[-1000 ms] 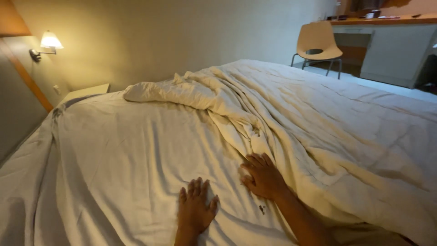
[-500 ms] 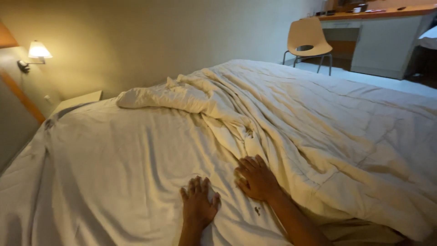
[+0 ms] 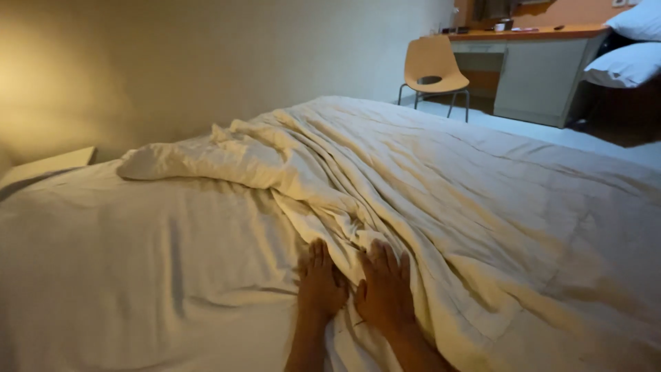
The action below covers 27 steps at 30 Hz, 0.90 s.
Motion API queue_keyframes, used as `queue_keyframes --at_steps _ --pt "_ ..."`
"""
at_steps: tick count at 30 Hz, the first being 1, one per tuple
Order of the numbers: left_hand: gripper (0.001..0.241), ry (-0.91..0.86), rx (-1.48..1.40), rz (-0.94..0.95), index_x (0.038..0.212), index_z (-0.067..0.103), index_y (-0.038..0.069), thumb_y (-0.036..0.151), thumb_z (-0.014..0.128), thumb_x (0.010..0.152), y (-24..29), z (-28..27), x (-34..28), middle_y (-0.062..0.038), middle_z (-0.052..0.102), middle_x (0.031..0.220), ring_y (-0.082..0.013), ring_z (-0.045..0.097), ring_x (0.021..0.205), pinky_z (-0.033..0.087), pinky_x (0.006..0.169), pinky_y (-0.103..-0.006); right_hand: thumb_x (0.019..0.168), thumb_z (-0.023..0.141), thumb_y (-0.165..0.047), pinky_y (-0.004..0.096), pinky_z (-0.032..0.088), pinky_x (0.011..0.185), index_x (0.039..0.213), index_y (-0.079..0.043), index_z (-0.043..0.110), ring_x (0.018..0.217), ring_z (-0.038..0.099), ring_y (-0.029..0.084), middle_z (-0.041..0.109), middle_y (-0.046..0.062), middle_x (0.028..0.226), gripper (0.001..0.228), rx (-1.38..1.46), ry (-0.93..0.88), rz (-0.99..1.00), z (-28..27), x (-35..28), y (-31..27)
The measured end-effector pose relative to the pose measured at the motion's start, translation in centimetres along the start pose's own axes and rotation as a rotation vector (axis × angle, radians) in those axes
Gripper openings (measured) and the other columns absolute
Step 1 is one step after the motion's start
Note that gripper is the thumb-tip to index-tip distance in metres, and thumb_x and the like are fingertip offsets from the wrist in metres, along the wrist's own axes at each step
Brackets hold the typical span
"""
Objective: The person smooths and folds a white duvet on a bed. They repeatedly pull, bunch, and smooth the duvet with both hands, working from the center toward the edges of the mattress.
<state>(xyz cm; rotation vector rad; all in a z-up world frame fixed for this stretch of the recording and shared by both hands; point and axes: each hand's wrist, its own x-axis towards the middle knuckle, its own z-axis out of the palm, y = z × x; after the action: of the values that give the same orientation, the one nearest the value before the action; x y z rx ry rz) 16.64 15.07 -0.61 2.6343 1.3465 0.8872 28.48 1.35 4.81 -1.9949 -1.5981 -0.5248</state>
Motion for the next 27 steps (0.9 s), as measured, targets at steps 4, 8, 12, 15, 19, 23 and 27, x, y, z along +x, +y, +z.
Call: queue_keyframes --at_steps 4,8,12,15,19,23,27 --pt "0.102 0.146 -0.087 0.119 0.158 0.022 -0.005 0.028 0.068 0.074 1.6 -1.8 3.3 -0.024 0.021 0.166 -0.0386 0.014 0.157 0.009 0.124 -0.0575 0.078 0.074 -0.043 0.059 0.015 0.118 0.148 -0.01 0.051 0.142 0.03 0.044 0.037 0.026 0.157 0.081 0.084 0.004 0.141 -2.3 0.9 -0.9" --pt "0.099 0.215 -0.079 0.202 0.157 0.028 0.005 0.026 0.072 0.071 0.2 -0.2 5.1 -0.022 0.022 0.166 -0.0402 0.014 0.155 0.011 0.122 -0.0571 0.078 0.075 -0.04 0.06 0.013 0.117 0.15 -0.011 0.051 0.148 0.028 0.045 0.036 0.025 0.159 0.081 0.056 -0.019 0.135 -0.5 0.4 0.5" --pt "0.089 -0.081 -0.134 0.252 0.16 0.034 0.017 0.022 0.069 0.078 -3.8 3.6 6.1 -0.016 0.028 0.168 -0.0351 0.016 0.158 0.012 0.126 -0.0533 0.086 0.07 -0.033 0.059 0.015 0.12 0.143 -0.014 0.054 0.146 0.031 0.039 0.041 0.019 0.155 0.062 0.053 -0.029 0.11 0.9 -0.1 1.4" --pt "0.085 -0.204 -0.236 0.27 0.16 0.033 0.016 0.027 0.065 0.083 -6.7 6.1 6.3 -0.015 0.028 0.168 -0.0336 0.016 0.158 0.01 0.126 -0.0521 0.088 0.068 -0.033 0.058 0.015 0.12 0.142 -0.013 0.055 0.145 0.032 0.038 0.043 0.019 0.154 0.059 0.049 -0.031 0.092 0.9 -0.1 1.4" --pt "0.077 -0.214 -0.319 0.201 0.162 0.03 0.008 0.047 0.05 0.098 -6.0 6.3 6.3 -0.017 0.025 0.17 -0.0347 0.015 0.16 0.008 0.127 -0.0516 0.089 0.066 -0.038 0.058 0.012 0.121 0.145 -0.016 0.051 0.148 0.031 0.036 0.039 0.017 0.158 0.062 0.037 -0.088 0.113 1.3 0.1 1.5" --pt "0.091 -0.183 -0.22 0.078 0.158 0.026 -0.001 0.063 0.047 0.098 -1.7 2.8 5.0 -0.021 0.023 0.167 -0.0361 0.015 0.157 0.01 0.125 -0.0493 0.086 0.067 -0.048 0.057 0.009 0.12 0.157 -0.013 0.038 0.151 0.025 0.043 0.028 0.025 0.164 0.085 0.075 -0.162 0.192 -0.7 0.5 0.4" --pt "0.095 -0.054 -0.048 0.089 0.155 0.028 -0.004 0.066 0.047 0.095 -1.9 4.3 4.5 -0.024 0.026 0.164 -0.0374 0.02 0.154 0.015 0.123 -0.049 0.085 0.068 -0.048 0.059 0.011 0.116 0.157 -0.011 0.038 0.15 0.023 0.053 0.029 0.032 0.161 0.086 0.062 0.031 0.146 0.5 0.2 0.8"
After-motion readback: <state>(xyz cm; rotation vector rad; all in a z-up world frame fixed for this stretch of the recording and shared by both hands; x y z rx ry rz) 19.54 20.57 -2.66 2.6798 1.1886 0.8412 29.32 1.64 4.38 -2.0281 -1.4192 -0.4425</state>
